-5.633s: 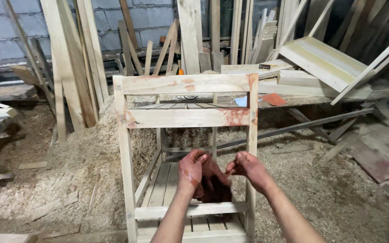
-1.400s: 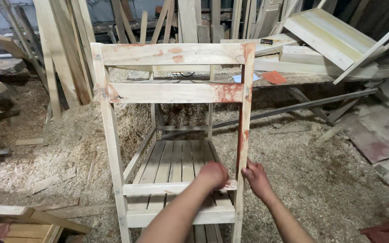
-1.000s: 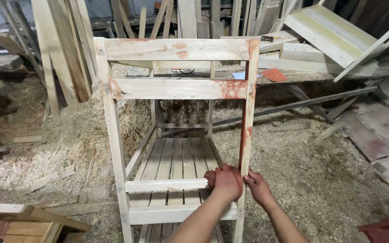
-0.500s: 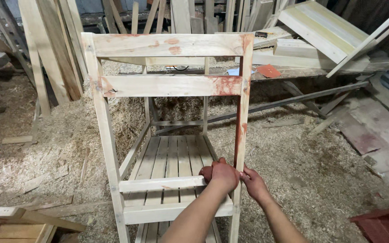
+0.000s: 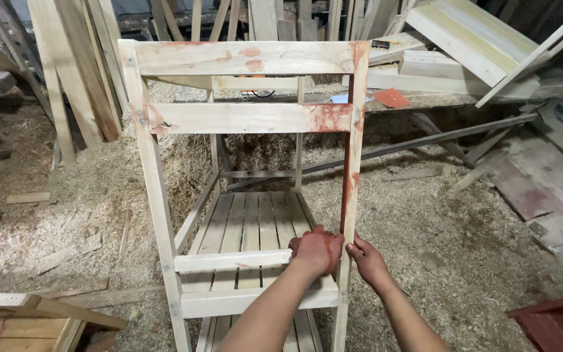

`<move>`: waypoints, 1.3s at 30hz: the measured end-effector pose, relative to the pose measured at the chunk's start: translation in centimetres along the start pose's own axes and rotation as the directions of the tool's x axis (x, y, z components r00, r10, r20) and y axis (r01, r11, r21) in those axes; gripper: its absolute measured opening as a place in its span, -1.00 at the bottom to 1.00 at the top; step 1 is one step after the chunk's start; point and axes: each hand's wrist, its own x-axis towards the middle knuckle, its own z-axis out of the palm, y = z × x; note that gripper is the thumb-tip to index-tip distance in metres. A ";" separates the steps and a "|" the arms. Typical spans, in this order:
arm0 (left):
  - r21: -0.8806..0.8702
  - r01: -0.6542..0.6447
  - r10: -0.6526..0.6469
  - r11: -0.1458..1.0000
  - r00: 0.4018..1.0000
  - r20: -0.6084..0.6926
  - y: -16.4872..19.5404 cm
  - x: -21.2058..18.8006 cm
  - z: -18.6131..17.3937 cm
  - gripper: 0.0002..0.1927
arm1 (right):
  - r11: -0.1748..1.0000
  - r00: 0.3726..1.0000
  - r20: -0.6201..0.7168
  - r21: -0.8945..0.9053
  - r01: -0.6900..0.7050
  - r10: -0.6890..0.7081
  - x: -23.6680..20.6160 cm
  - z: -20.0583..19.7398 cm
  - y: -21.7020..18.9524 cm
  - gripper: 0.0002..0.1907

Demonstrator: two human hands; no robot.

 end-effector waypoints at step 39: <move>0.036 -0.148 0.152 0.988 0.961 -0.229 -1.2 1.5 4.2 -0.62 | 0.998 0.994 0.084 0.010 0.064 -0.065 -0.2 -0.6 1.2 -0.57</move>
